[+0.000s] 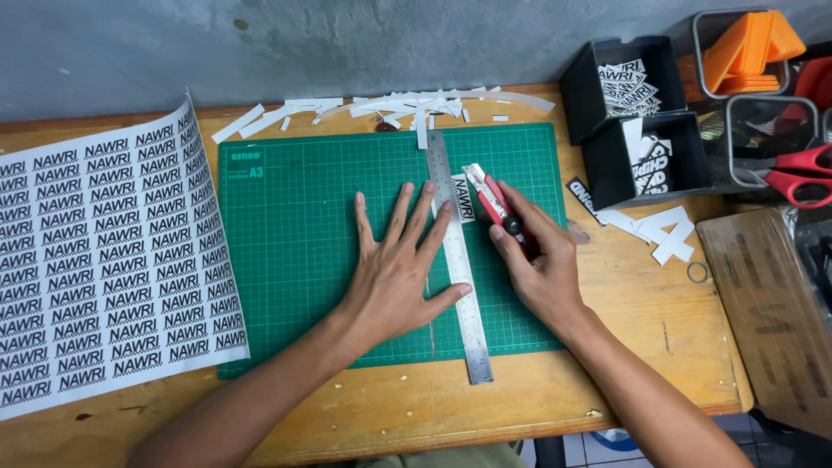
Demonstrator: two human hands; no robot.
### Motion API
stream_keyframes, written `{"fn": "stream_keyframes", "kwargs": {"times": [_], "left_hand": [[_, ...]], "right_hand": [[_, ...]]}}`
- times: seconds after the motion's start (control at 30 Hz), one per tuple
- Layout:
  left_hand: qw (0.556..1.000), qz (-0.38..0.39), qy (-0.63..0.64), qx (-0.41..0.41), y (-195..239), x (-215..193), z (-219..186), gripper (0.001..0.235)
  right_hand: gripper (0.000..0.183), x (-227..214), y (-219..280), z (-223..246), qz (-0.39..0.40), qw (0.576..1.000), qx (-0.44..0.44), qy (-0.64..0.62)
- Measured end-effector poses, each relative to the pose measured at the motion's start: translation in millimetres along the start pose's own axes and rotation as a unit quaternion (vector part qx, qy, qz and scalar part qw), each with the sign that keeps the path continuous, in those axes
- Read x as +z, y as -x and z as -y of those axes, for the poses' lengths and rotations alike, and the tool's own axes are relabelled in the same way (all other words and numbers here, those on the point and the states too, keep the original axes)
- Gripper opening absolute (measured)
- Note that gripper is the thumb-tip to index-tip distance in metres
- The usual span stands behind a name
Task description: The person uses a metal ruler and a red utility knife to cut a sheet of white stickers printed with the word 'NAWRI' on a green cutting mat. They align the ruler and slice through the material to separate individual stickers and strips, occasionally adjusting the ruler's position to make precise cuts.
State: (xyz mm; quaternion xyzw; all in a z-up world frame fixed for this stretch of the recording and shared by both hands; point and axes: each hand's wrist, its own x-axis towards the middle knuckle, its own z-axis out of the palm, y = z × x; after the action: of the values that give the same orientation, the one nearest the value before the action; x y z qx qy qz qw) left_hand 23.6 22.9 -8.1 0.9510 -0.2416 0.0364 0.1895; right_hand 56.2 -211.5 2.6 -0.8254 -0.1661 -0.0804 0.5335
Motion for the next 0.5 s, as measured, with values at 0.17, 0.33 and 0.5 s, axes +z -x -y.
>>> {"fn": "stream_keyframes", "kwargs": {"times": [0.17,0.33,0.5], "left_hand": [[1.000,0.006,0.005,0.002,-3.2,1.7,4.1,0.108],[1.000,0.010,0.007,0.009,-7.4,1.0,7.0,0.108],[0.999,0.017,0.030,0.011,-9.1,-0.4,7.2,0.108]], "right_hand": [[0.052,1.1,-1.1,2.4,-0.014,1.000,0.010,-0.024],[0.053,0.7,-0.3,-0.5,-0.021,0.999,0.016,-0.037],[0.053,1.7,-0.7,-0.2,-0.021,0.999,0.015,-0.033]]}}
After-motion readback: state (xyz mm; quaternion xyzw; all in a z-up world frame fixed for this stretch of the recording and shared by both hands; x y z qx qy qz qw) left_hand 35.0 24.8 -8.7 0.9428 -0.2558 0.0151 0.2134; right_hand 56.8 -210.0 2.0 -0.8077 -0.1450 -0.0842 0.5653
